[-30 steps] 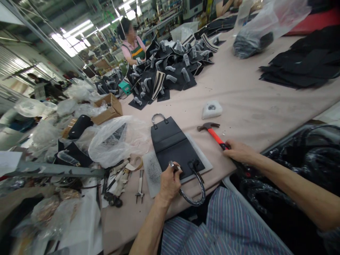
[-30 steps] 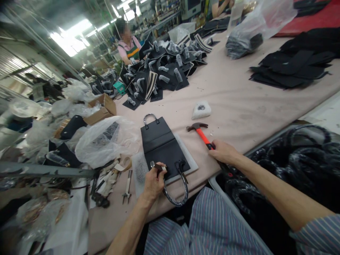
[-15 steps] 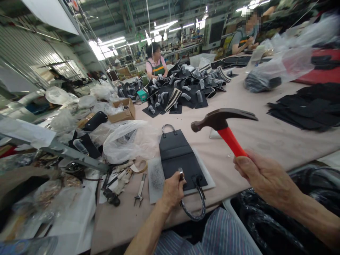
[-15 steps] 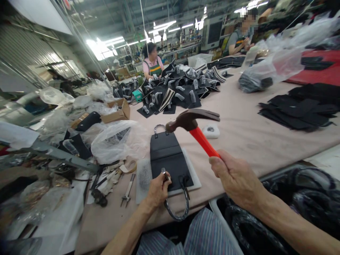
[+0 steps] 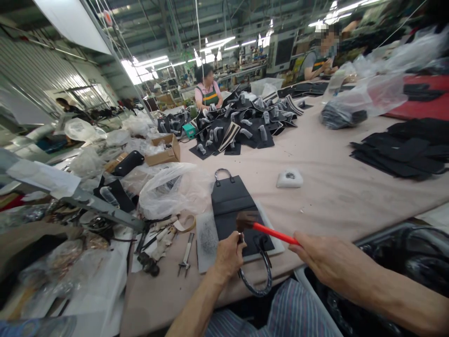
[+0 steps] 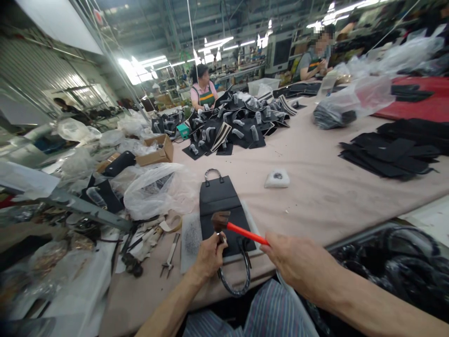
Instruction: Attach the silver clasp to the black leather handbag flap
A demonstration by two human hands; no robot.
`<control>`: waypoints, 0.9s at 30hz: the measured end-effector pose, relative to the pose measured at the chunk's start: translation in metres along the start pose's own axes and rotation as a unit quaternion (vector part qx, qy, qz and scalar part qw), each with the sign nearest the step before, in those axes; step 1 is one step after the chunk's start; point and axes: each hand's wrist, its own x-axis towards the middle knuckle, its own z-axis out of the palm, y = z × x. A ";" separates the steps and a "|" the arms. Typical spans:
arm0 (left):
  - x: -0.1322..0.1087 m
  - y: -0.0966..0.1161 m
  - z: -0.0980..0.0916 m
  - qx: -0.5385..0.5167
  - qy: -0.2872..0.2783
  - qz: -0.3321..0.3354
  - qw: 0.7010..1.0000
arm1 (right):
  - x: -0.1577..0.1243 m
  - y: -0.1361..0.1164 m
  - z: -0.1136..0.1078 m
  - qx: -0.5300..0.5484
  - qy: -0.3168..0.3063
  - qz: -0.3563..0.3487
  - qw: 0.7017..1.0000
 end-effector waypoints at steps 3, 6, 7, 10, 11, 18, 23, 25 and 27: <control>0.000 0.000 0.000 -0.001 0.002 0.006 1.000 | 0.005 -0.002 -0.006 -0.010 -0.017 -0.005 1.000; 0.001 0.001 0.000 -0.002 0.000 0.006 1.000 | 0.009 -0.011 -0.011 0.072 0.093 0.027 0.993; 0.001 0.001 -0.001 0.000 0.000 0.004 1.000 | 0.008 -0.012 -0.010 0.083 0.108 0.027 0.990; 0.002 0.002 -0.001 0.012 -0.003 0.003 1.000 | -0.001 -0.007 0.000 0.031 0.018 -0.005 0.999; 0.002 0.002 -0.001 0.016 -0.005 0.002 1.000 | -0.005 -0.001 0.004 0.006 -0.034 -0.004 0.999; 0.002 0.002 -0.002 -0.002 0.001 0.006 1.000 | -0.005 0.063 0.052 0.126 -0.115 0.272 0.947; 0.003 0.003 -0.006 -0.028 -0.006 0.000 1.000 | -0.007 0.105 0.100 0.048 -0.087 0.365 0.926; 0.004 0.004 -0.007 -0.044 -0.005 -0.003 0.999 | -0.009 0.106 0.112 0.016 -0.055 0.343 0.937; 0.005 0.006 -0.008 -0.057 -0.001 -0.006 0.998 | -0.009 0.096 0.123 0.012 -0.011 0.258 0.966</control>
